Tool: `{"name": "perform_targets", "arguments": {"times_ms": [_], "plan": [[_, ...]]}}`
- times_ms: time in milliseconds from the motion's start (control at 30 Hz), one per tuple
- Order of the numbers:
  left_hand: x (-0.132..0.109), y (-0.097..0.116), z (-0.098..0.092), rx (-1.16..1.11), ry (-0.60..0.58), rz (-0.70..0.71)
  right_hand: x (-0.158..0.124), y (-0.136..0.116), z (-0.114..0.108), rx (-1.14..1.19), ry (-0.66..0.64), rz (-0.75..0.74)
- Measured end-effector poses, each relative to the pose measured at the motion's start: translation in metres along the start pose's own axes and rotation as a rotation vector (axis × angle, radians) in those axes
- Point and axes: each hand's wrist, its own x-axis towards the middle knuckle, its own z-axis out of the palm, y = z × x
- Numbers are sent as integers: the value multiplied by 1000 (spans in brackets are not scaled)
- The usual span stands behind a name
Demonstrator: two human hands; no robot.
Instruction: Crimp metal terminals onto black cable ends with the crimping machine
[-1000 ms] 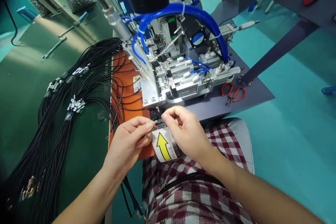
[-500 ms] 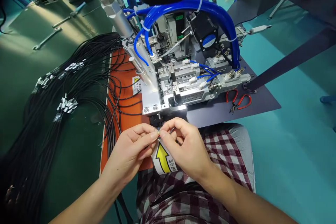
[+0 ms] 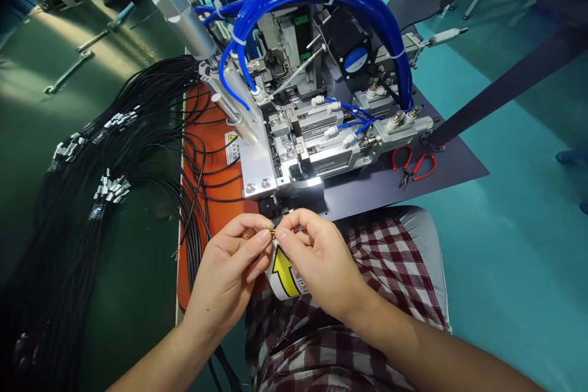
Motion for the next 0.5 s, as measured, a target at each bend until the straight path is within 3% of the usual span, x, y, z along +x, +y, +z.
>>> {"name": "perform_targets", "arguments": {"times_ms": [100,200,267,400,433,500], "plan": [[-1,0,-2,55,-39,-17,-2,1,-1,-26,3,-27],[-1,2,-1,85,-30,-17,-5,5,-1,-128,57,-172],[-2,4,1,72,-8,-23,-6,10,-1,-255,116,-337],[-5,8,4,18,-30,-130,-8,17,-2,-545,197,-802],[-6,9,4,5,-46,-157,-8,17,-2,-577,195,-846],[-7,11,3,0,-70,-168,-9,16,-4,-546,166,-749]]}}
